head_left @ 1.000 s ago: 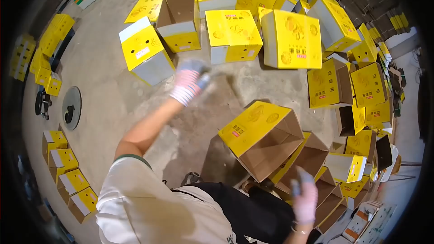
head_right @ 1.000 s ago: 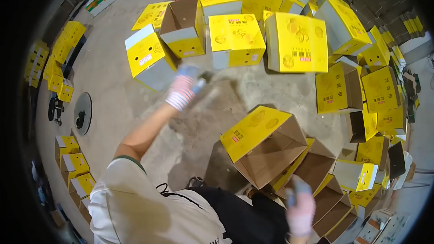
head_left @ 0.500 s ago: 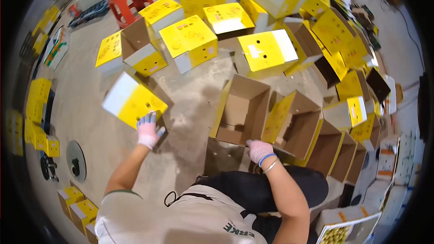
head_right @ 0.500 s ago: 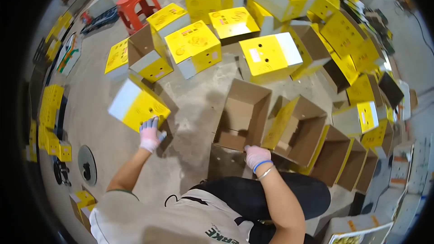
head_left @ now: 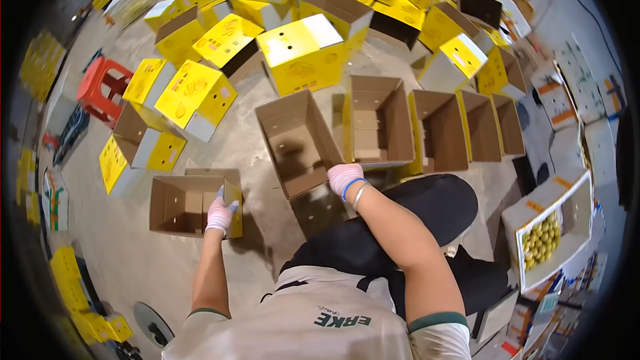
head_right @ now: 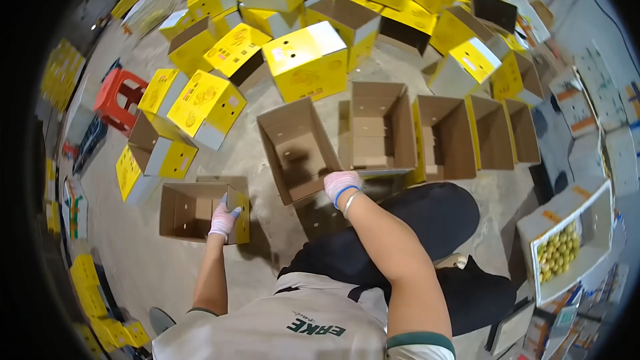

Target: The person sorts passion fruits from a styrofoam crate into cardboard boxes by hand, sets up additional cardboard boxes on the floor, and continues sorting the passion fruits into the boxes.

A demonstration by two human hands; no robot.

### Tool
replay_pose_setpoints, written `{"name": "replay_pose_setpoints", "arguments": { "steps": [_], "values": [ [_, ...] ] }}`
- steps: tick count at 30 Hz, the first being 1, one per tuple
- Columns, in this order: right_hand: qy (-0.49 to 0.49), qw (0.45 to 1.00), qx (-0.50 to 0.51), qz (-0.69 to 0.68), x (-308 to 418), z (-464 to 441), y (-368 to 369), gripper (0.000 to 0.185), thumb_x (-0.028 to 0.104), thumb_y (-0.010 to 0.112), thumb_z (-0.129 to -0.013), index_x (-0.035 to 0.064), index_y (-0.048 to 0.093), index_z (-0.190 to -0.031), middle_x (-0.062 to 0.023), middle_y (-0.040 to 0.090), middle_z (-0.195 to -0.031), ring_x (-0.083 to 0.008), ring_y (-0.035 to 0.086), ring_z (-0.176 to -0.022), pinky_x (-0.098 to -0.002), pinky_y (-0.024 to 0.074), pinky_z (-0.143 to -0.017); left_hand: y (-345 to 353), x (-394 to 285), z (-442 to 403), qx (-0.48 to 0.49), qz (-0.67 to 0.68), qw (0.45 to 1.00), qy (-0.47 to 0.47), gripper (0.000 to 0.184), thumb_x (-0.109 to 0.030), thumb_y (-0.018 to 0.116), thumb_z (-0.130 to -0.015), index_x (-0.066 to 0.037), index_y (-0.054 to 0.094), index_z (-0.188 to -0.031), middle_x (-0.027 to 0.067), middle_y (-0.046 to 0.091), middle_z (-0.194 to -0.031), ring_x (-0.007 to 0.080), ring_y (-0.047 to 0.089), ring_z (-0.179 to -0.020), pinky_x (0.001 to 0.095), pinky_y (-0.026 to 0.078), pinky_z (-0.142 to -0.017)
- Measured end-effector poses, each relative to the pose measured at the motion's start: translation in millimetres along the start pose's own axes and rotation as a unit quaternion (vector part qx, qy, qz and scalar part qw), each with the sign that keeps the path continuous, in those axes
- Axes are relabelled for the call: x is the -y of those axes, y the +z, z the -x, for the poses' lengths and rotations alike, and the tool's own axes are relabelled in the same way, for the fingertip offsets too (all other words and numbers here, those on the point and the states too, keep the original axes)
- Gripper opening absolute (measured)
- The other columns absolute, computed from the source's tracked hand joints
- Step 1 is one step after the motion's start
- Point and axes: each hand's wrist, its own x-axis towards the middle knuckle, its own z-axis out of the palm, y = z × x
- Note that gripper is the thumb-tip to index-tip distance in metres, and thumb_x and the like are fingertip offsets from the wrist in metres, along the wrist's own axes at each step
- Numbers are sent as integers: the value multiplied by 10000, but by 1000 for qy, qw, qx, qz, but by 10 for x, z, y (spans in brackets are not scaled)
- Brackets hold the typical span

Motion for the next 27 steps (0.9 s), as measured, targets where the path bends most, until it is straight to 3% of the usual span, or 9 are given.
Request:
{"name": "replay_pose_setpoints", "arguments": {
  "steps": [5,7,8,10,13,17,21,24,27],
  "values": [
    [88,995,-8,-43,-137,99,-113,246,143,540,-871,117,734,-1018,-120,710,-1015,-272,687,-975,-406,544,-765,112,-821,-30,70,-89,991,75,679,-64,592,-809,-248,390,-1431,214,640,-1108,387,607,-1015,435,481,-889],
    [126,988,52,-69,-231,158,-204,254,145,545,-878,128,730,-1052,-94,703,-1070,-270,681,-1002,-400,544,-782,635,-444,-326,107,-24,962,248,636,12,537,-812,-219,441,-1397,195,623,-1158,389,581,-1067,420,471,-924],
    [140,984,71,-83,-351,27,-33,250,131,566,-867,120,729,-1056,-87,703,-1077,-269,683,-992,-410,546,-773,1035,-211,-592,153,140,939,273,607,67,498,-798,-190,499,-1348,178,605,-1201,373,562,-1110,405,460,-955],
    [158,971,171,-63,-549,-15,-8,268,90,650,-810,104,723,-1068,-65,707,-1073,-263,688,-953,-440,553,-741,542,-1347,-216,210,-74,876,429,569,64,511,-788,-151,531,-1314,169,604,-1212,346,573,-1113,387,469,-944],
    [218,949,218,-73,-694,387,-488,300,89,702,-770,111,722,-1069,-38,710,-1037,-267,685,-943,-453,558,-741,570,-2002,-117,267,-96,857,430,588,52,537,-767,-150,528,-1319,162,603,-1222,332,571,-1127,361,474,-932],
    [193,969,36,-147,-818,501,-570,270,120,624,-822,124,719,-1075,-67,705,-1083,-279,688,-965,-453,558,-733,916,-2416,-158,289,-94,827,474,623,36,569,-718,-170,547,-1305,174,618,-1186,346,584,-1098,365,483,-907],
    [151,964,-91,-201,-683,805,-661,208,144,596,-835,140,734,-991,-96,700,-1058,-301,682,-968,-404,560,-718,1409,-2740,52,227,-183,784,547,231,-112,548,-758,-101,648,-966,187,653,-836,375,632,-761,480,508,-680],
    [88,950,-140,-266,-637,1120,-702,296,251,588,-869,62,629,-1094,-150,681,-975,-320,656,-922,-420,526,-780,1984,-2602,-31,113,-126,781,601,189,-169,496,-791,-84,664,-778,192,644,-735,379,634,-705,458,512,-643],
    [41,912,-161,-375,-628,1698,-897,380,258,565,-894,54,590,-1213,-163,664,-1040,-325,640,-971,-401,508,-839,1920,-2586,-89,210,-178,787,552,204,-231,561,-824,-61,643,-901,196,667,-849,378,648,-790,450,520,-701]
  ]
}}
